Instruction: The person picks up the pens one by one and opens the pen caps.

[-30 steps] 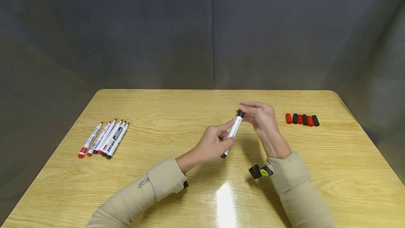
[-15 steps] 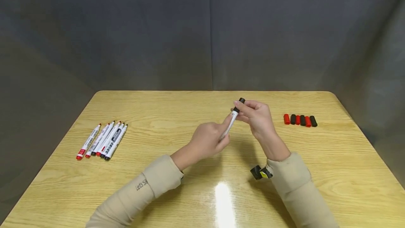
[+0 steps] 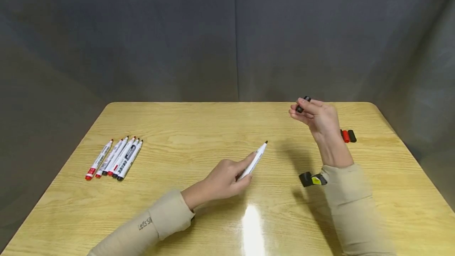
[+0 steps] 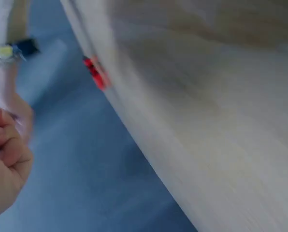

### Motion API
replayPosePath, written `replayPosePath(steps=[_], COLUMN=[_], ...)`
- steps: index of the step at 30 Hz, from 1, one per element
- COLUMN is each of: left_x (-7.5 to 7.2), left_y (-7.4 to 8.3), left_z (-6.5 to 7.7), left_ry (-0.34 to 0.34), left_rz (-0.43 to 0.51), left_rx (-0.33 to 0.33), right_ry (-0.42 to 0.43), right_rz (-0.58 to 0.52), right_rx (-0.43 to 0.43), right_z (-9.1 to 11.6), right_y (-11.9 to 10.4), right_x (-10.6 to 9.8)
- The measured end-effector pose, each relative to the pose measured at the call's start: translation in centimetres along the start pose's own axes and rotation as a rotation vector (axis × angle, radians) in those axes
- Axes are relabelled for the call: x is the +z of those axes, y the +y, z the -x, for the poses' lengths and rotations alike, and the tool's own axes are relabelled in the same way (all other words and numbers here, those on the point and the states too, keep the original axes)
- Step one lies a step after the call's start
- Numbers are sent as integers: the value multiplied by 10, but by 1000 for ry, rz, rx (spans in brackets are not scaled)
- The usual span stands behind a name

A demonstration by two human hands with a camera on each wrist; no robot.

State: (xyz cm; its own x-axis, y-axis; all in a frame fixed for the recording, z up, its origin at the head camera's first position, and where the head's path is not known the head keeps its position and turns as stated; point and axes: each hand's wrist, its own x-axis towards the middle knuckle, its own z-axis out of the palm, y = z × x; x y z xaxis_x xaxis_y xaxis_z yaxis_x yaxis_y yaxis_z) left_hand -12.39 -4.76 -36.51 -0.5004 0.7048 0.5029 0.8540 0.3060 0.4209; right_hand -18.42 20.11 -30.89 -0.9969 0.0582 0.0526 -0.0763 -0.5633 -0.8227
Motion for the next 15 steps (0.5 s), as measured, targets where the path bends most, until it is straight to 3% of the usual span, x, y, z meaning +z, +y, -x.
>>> replayPosePath(steps=[3, 7, 15], left_x=[-6, -14, -33], left_y=[-5, -9, -11], left_z=[16, 25, 39], left_ry=[29, 76, 125], left_rz=[-3, -12, -46], left_rx=[-1, 10, -48], right_ry=[-33, -54, -190], right_rz=[106, 226, 259], right_rx=[15, 18, 6], right_z=[1, 5, 12], right_y=[-9, -10, -12], right_x=[-7, -7, -11])
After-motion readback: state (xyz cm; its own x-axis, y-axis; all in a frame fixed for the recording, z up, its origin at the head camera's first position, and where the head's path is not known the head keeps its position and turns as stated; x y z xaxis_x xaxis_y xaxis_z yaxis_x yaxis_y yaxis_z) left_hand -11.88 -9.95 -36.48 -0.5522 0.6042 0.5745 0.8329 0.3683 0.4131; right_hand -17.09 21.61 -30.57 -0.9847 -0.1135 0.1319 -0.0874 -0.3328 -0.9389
